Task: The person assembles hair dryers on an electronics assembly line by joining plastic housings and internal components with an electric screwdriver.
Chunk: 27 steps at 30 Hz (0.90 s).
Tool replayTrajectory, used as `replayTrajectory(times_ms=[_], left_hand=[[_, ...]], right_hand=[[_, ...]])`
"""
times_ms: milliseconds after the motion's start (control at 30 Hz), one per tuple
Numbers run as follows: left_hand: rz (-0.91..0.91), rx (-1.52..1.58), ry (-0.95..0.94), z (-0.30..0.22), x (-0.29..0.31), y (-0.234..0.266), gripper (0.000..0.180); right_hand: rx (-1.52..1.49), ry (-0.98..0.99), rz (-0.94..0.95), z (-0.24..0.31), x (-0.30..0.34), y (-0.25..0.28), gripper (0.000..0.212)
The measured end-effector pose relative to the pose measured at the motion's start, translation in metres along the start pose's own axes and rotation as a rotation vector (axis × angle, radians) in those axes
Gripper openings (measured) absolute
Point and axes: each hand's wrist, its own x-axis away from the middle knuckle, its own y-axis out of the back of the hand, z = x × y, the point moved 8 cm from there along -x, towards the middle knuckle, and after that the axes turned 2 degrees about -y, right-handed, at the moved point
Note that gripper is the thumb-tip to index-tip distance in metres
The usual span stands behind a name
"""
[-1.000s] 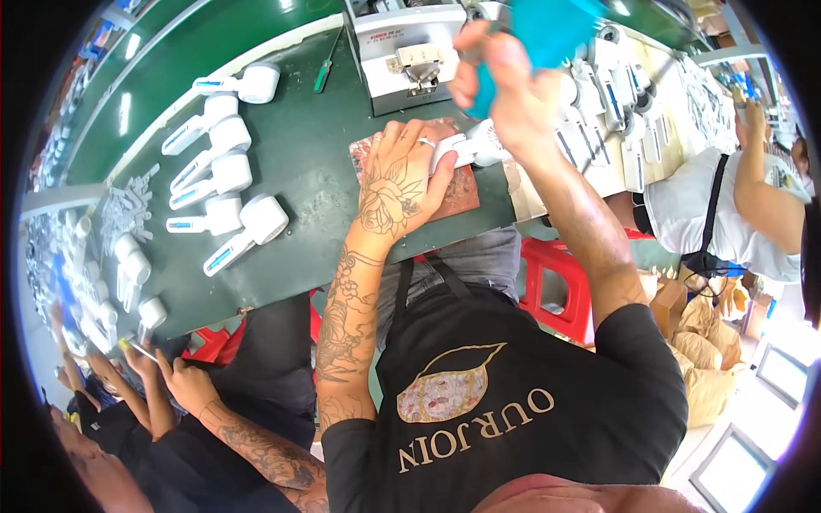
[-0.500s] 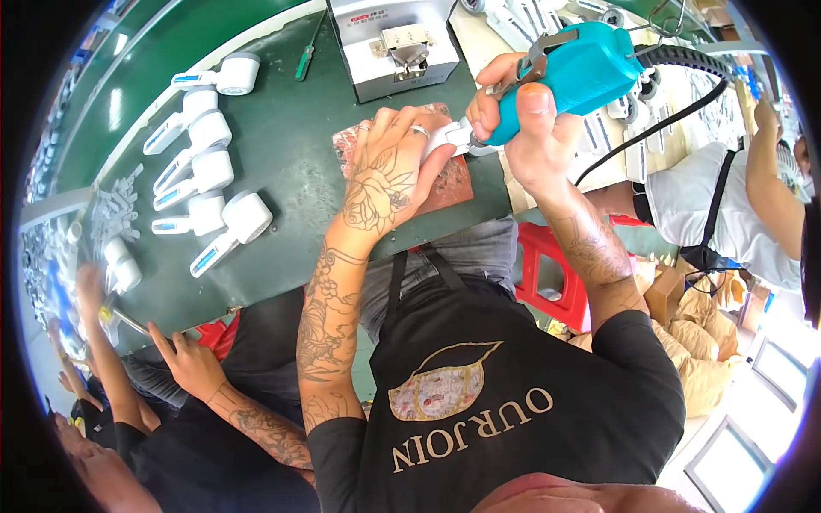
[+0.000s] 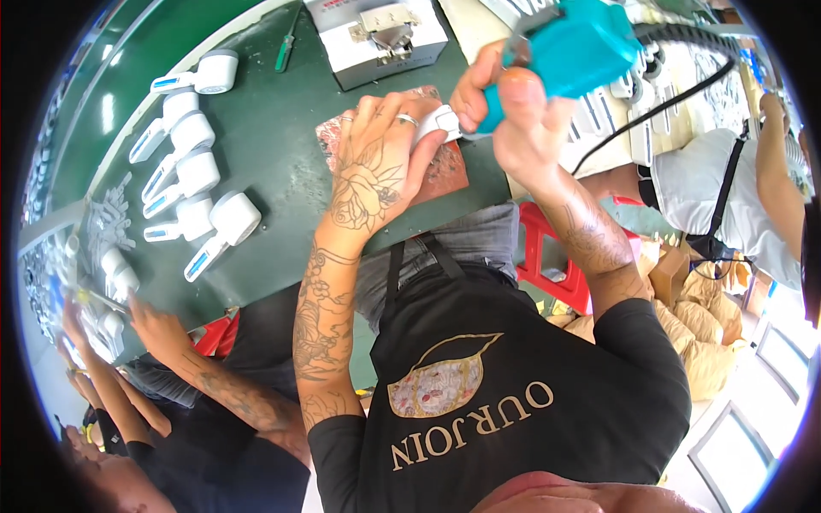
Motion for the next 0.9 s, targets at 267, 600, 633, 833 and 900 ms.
replayTrajectory(times_ms=[267, 600, 633, 833, 900], left_hand=[[-0.029, -0.042, -0.035, 0.0, -0.003, 0.003, 0.029], [-0.071, -0.202, -0.142, -0.04, 0.06, 0.045, 0.044], [-0.149, -0.144, -0.082, -0.038, 0.072, 0.069, 0.041], [-0.172, -0.2, 0.314, 0.03, 0.171, 0.141, 0.028], [-0.267, -0.32, 0.353, 0.052, 0.197, 0.15, 0.026]], right_hand=[[0.141, 0.06, 0.006, 0.0, -0.007, -0.003, 0.046], [-0.439, 0.054, -0.129, 0.045, 0.049, 0.009, 0.073], [-0.436, 0.108, -0.162, 0.059, 0.057, 0.008, 0.073], [-0.203, 0.068, -0.166, 0.054, 0.094, 0.024, 0.075], [-0.24, 0.05, -0.151, 0.042, 0.106, 0.033, 0.077]])
